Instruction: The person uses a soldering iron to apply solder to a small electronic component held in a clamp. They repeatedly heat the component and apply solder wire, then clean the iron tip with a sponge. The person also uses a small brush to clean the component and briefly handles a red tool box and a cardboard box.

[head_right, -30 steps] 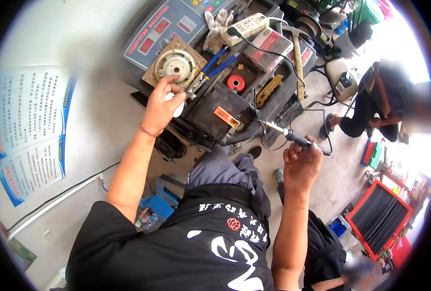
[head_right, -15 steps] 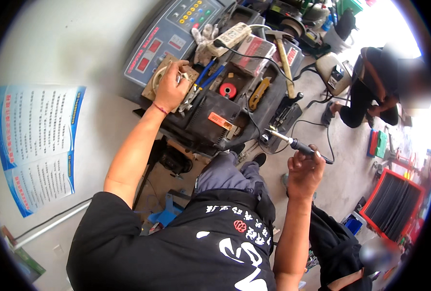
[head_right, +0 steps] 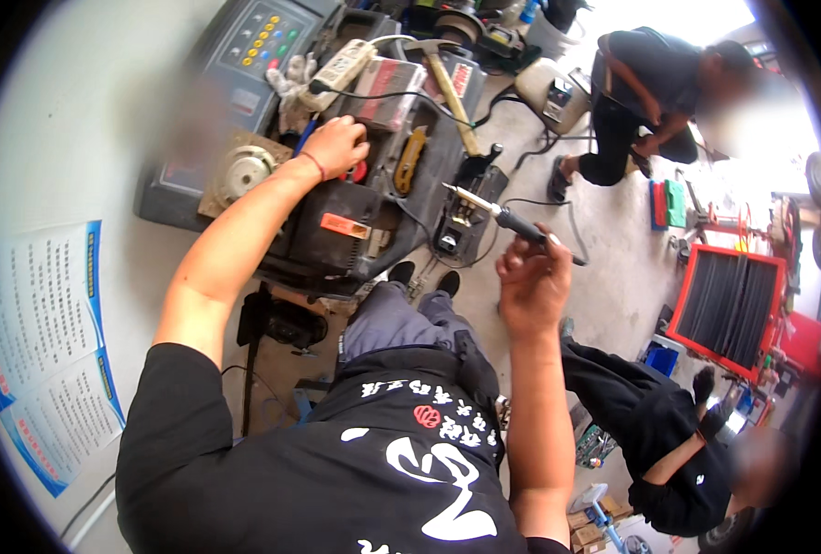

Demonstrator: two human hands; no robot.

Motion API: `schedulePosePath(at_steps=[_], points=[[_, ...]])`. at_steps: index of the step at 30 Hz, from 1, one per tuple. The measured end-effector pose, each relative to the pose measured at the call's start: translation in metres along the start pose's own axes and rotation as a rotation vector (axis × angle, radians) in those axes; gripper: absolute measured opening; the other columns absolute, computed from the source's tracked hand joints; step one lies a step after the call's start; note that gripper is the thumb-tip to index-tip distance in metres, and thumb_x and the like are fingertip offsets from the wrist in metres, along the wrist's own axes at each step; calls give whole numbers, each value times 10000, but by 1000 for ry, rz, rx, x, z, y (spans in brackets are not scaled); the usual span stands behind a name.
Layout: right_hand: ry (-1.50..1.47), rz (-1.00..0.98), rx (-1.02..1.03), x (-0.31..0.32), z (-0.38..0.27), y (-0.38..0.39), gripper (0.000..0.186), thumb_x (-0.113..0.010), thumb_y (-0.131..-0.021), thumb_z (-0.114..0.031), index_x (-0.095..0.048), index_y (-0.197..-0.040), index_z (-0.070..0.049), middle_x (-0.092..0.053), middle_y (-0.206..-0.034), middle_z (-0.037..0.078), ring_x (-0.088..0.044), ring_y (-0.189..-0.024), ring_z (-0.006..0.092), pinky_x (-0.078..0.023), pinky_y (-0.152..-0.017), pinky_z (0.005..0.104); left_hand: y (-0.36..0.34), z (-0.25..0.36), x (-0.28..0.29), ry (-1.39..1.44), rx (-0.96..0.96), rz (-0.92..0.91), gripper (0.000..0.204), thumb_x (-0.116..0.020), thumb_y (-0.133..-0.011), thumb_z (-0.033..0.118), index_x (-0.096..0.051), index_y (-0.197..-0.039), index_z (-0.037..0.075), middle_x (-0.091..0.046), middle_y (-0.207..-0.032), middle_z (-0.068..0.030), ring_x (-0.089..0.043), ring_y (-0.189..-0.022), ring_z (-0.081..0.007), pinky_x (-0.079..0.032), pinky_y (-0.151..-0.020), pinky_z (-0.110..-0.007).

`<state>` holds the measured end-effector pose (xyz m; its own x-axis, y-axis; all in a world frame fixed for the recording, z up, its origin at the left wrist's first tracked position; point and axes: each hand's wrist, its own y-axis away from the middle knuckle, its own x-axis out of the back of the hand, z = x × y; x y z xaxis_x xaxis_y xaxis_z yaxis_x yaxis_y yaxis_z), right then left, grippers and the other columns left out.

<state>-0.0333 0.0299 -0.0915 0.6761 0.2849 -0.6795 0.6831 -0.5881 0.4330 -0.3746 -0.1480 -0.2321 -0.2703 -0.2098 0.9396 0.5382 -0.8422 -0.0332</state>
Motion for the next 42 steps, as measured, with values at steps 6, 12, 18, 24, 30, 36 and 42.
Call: schedulePosePath(at_steps=[6, 12, 18, 24, 30, 36, 42], points=[[-290, -85, -90, 7, 8, -10, 231, -507, -1015, -281, -614, -1035, -78, -609, -928, 54, -544, -778, 160, -447, -698, 321, 13, 26, 35, -7, -44, 16, 255, -666, -895, 270, -681, -1037, 59, -597, -1089, -149, -564, -1088, -361, -467, -979, -431], [-411, -116, -256, 1, 37, 1, 319, -537, -1042, -368, -670, -1119, -88, -706, -1014, 35, -640, -843, 122, -527, -731, 300, 85, 195, 98, 1128, 75, -85, 402, -724, -945, 261, -639, -1252, 16, -639, -1150, -62, -635, -982, -133, -524, -871, -300], [-306, -196, -587, -16, 57, 13, 396, -517, -1036, -459, -573, -1280, -152, -597, -927, -46, -526, -713, 66, -432, -597, 237, 109, 254, 72, 1715, 527, 89, 311, -648, -1001, 188, -627, -1270, 32, -665, -1086, -25, -598, -966, -81, -503, -841, -231], [226, -512, -902, -34, 10, 13, 334, -639, -970, -386, -590, -958, -55, -508, -632, 54, -419, -439, 127, -331, -412, 247, 105, 228, 70, 1737, 491, 380, 310, -543, -1053, 207, -561, -1289, 6, -691, -1048, -123, -668, -967, -217, -537, -895, -323], [1146, -251, -112, -62, 18, -175, 425, -699, -909, -272, -665, -1184, 50, -708, -831, 98, -649, -623, 141, -510, -558, 282, 134, 225, 71, 1808, 687, 239, 337, -516, -1064, 252, -553, -1308, 22, -648, -948, -95, -658, -852, -213, -567, -783, -390], [1782, -28, -28, -41, 121, -244, 417, -732, -822, -363, -707, -1102, -56, -691, -1182, 199, -654, -1135, 358, -530, -944, 446, 140, 231, 66, 1817, 733, 337, 301, -560, -1045, 233, -534, -1284, 53, -659, -958, -114, -640, -821, -211, -548, -774, -368], [1422, -81, 77, -23, 149, -246, 316, -756, -812, -277, -723, -1043, -63, -724, -1005, 134, -708, -900, 267, -545, -828, 368, 139, 224, 74, 1850, 718, 307, 340, -580, -1036, 226, -528, -1317, 42, -660, -950, -107, -632, -820, -194, -530, -757, -336]])
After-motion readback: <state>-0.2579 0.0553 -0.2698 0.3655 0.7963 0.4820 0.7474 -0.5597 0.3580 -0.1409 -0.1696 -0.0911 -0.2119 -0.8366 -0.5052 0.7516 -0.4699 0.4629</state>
